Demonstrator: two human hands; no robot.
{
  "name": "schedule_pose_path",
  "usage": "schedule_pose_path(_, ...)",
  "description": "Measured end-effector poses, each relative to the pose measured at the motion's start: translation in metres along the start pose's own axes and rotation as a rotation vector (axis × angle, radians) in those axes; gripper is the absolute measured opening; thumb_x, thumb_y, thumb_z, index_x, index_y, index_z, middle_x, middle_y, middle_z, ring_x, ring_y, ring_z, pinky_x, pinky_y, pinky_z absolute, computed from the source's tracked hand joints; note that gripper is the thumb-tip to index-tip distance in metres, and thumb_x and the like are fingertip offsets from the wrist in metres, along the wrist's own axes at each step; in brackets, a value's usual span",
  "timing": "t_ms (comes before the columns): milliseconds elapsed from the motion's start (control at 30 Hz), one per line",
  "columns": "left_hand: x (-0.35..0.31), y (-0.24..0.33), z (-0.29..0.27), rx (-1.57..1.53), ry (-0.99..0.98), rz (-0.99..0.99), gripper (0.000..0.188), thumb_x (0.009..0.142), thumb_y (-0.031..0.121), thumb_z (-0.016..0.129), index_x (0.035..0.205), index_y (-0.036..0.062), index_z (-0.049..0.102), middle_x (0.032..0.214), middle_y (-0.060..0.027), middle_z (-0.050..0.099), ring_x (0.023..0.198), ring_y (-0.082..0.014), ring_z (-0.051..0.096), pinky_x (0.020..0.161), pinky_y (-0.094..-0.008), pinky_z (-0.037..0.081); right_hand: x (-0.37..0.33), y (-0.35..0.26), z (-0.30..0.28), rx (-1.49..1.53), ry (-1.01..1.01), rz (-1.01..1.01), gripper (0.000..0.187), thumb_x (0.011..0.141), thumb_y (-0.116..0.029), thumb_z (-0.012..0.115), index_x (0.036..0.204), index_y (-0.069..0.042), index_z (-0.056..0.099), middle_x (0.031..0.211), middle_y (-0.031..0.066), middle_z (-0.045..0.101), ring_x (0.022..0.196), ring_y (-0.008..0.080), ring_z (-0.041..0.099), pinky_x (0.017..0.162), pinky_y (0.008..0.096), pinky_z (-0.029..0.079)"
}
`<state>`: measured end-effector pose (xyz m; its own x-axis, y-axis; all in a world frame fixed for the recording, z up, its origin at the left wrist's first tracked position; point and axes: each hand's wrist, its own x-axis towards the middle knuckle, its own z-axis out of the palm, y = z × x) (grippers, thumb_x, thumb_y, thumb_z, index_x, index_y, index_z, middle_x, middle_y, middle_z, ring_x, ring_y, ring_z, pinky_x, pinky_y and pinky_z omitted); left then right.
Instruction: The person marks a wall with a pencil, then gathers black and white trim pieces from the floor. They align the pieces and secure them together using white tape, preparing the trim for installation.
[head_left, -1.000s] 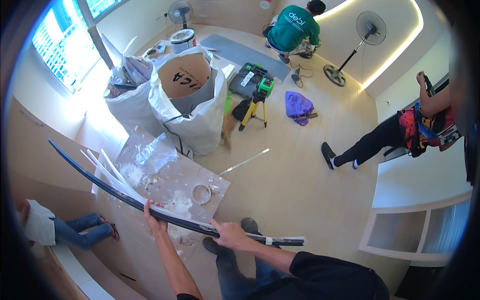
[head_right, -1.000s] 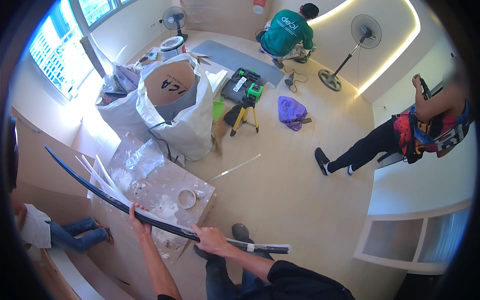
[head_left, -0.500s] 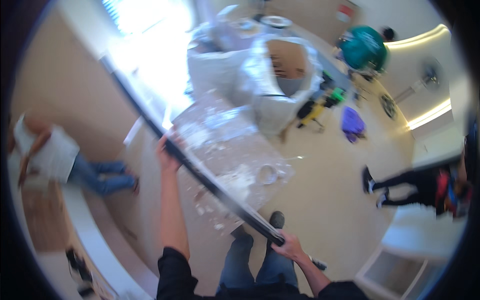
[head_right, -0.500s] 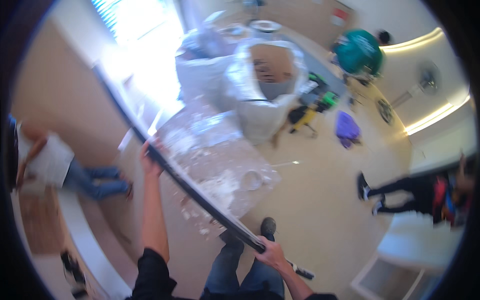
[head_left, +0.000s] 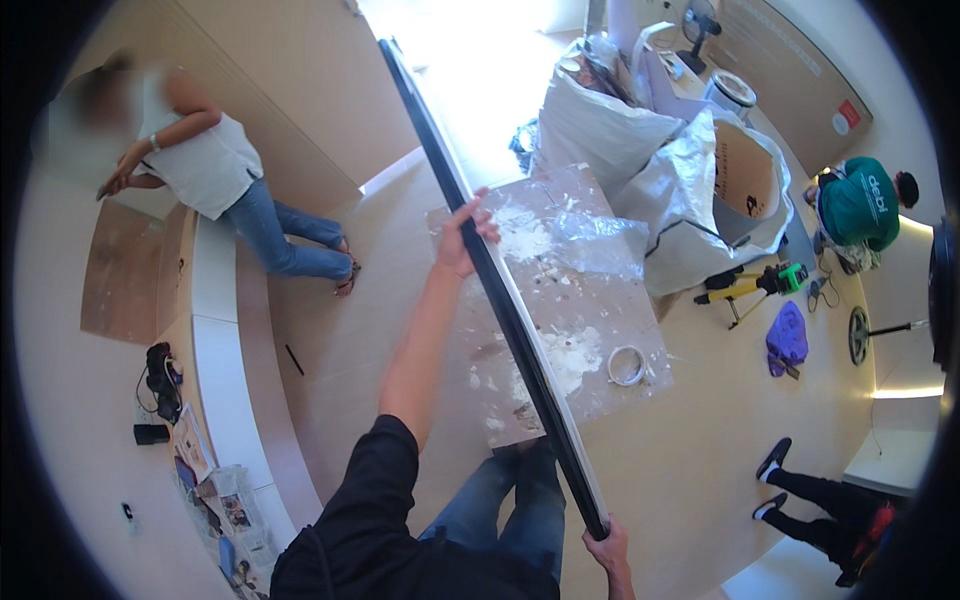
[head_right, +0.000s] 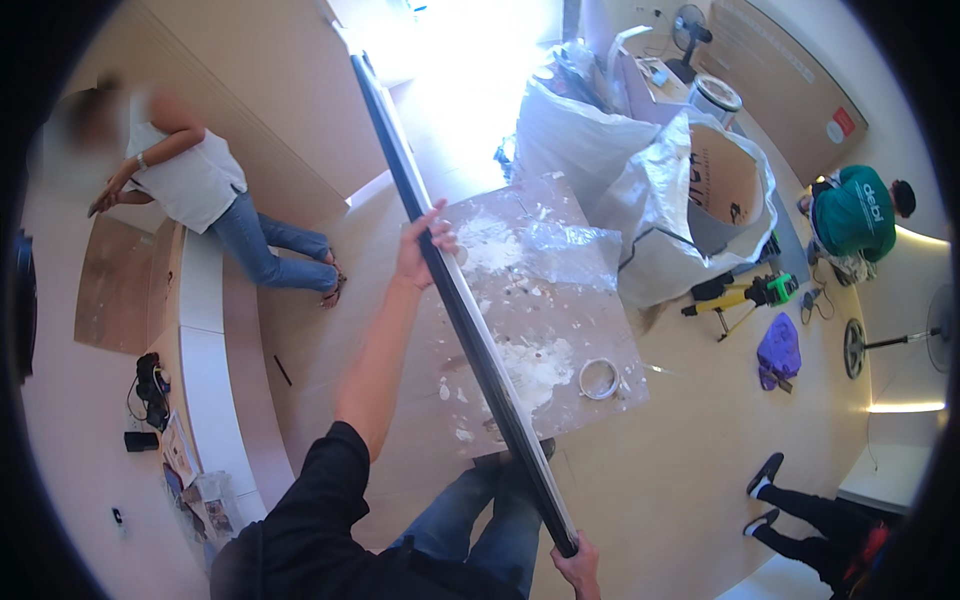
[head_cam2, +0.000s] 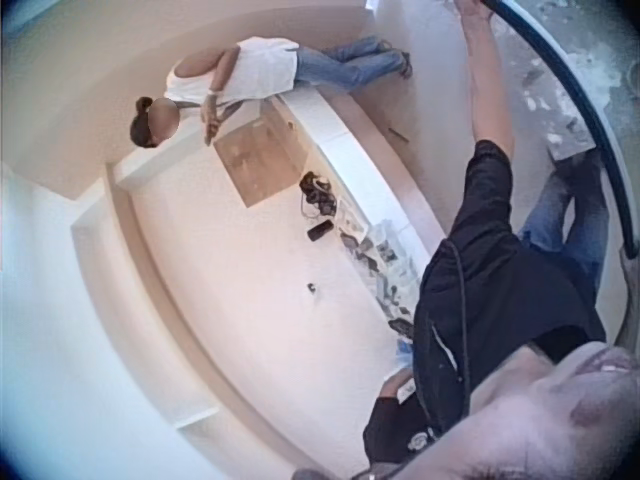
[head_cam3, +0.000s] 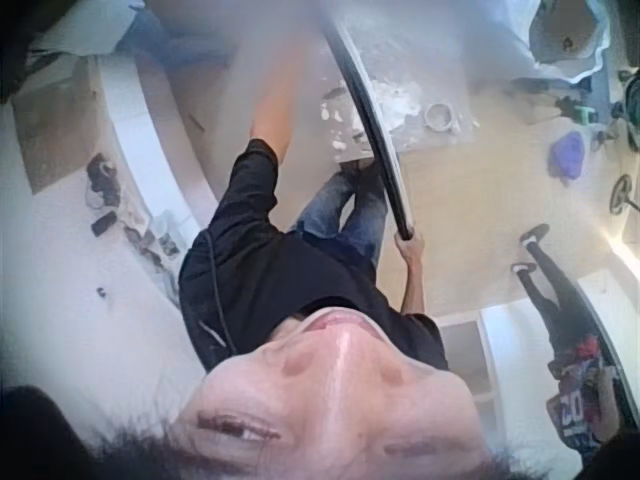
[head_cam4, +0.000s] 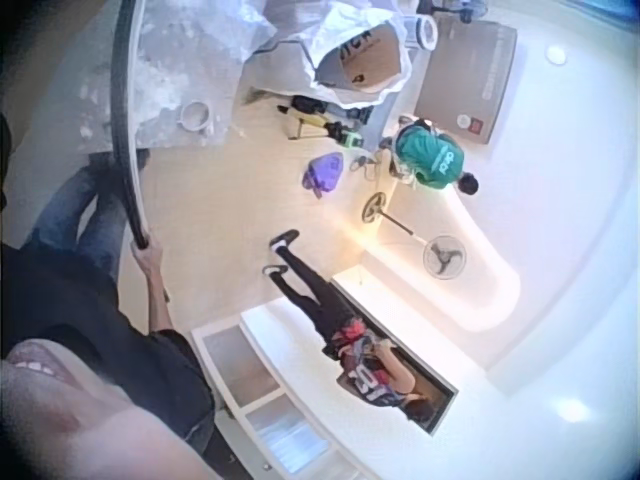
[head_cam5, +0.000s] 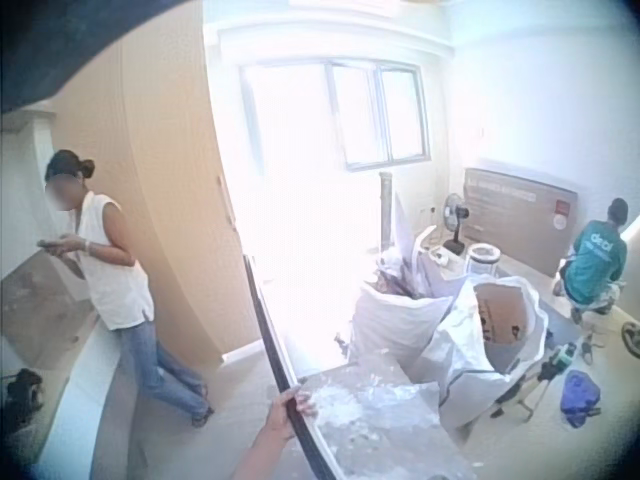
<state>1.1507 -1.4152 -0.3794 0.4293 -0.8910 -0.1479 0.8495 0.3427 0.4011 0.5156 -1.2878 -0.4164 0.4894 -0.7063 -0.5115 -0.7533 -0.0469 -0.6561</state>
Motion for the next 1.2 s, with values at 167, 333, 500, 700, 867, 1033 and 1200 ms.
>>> schedule_pose_path(167, -0.011, -0.025, 0.004, 0.009, 0.031, 0.03, 0.021, 0.093, 0.015, 0.06, 0.113, 0.0116, 0.056, 0.068, 0.0027, 0.046, 0.056, -0.0088, 0.046, 0.054, -0.0263, 0.042, 0.061, -0.039, -0.008, 0.027, -0.14, -0.131, 0.046, 0.071, -0.025, 0.082, 0.103, 0.0, 0.06, 0.076, 0.0152, 0.068, 0.07, 0.0262, 0.069, 0.068, 0.0411, 0.055)
schedule_pose_path(333, -0.015, -0.039, 0.017, 0.077, 0.106, -0.012, 0.015, 0.089, 0.017, 0.065, 0.1, 0.0101, 0.057, 0.069, 0.0005, 0.05, 0.058, -0.0116, 0.051, 0.055, -0.0284, 0.045, 0.101, -0.062, 0.018, 0.048, -0.093, -0.131, 0.045, 0.073, -0.022, 0.082, 0.105, -0.001, 0.06, 0.074, 0.0112, 0.068, 0.068, 0.0237, 0.068, 0.065, 0.0384, 0.054)
schedule_pose_path(500, -0.009, -0.028, 0.021, 0.321, 0.323, 0.023, 0.021, 0.088, 0.025, 0.072, 0.087, 0.0091, 0.058, 0.073, -0.0015, 0.059, 0.064, -0.0145, 0.061, 0.062, -0.0317, 0.055, 0.084, -0.034, 0.024, 0.097, -0.151, -0.041, 0.038, 0.073, -0.018, 0.08, 0.101, 0.0, 0.062, 0.074, 0.0107, 0.067, 0.069, 0.0219, 0.067, 0.064, 0.0368, 0.053)
schedule_pose_path(700, -0.026, -0.047, 0.015, 0.428, 0.442, 0.061, 0.026, 0.085, 0.025, 0.079, 0.091, 0.0077, 0.061, 0.072, -0.0023, 0.06, 0.057, -0.0137, 0.06, 0.055, -0.0309, 0.054, 0.078, -0.011, 0.014, 0.104, -0.352, 0.023, 0.052, 0.072, -0.027, 0.084, 0.11, 0.0, 0.061, 0.086, 0.015, 0.072, 0.081, 0.0273, 0.072, 0.073, 0.0388, 0.055)
schedule_pose_path(867, -0.038, -0.07, 0.009, 0.399, 0.481, -0.007, 0.027, 0.085, 0.022, 0.079, 0.099, 0.0061, 0.062, 0.066, 0.0007, 0.055, 0.054, -0.0114, 0.056, 0.051, -0.0295, 0.05, 0.102, -0.01, 0.014, 0.09, -0.439, -0.069, 0.075, 0.071, -0.041, 0.088, 0.125, 0.001, 0.057, 0.102, 0.018, 0.071, 0.094, 0.0294, 0.07, 0.083, 0.041, 0.054)
schedule_pose_path(1033, -0.035, -0.078, -0.005, 0.496, 0.557, -0.06, 0.028, 0.086, 0.027, 0.079, 0.103, 0.0112, 0.063, 0.06, 0.0067, 0.044, 0.048, -0.005, 0.043, 0.048, -0.0251, 0.044, 0.109, -0.029, 0.004, -0.138, -0.562, 0.02, 0.086, 0.071, -0.053, 0.083, 0.13, 0.002, 0.054, 0.113, 0.0232, 0.068, 0.106, 0.0353, 0.067, 0.093, 0.0425, 0.052)
schedule_pose_path(1200, -0.025, -0.068, -0.026, 0.523, 0.49, -0.086, 0.024, 0.091, 0.016, 0.066, 0.115, 0.0126, 0.063, 0.059, 0.0102, 0.035, 0.045, -0.0023, 0.035, 0.043, -0.0204, 0.033, 0.094, -0.167, -0.055, 0.16, -0.107, -0.352, 0.045, 0.087, -0.03, 0.074, 0.122, -0.003, 0.065, 0.118, 0.018, 0.066, 0.112, 0.0342, 0.061, 0.099, 0.0413, 0.048)
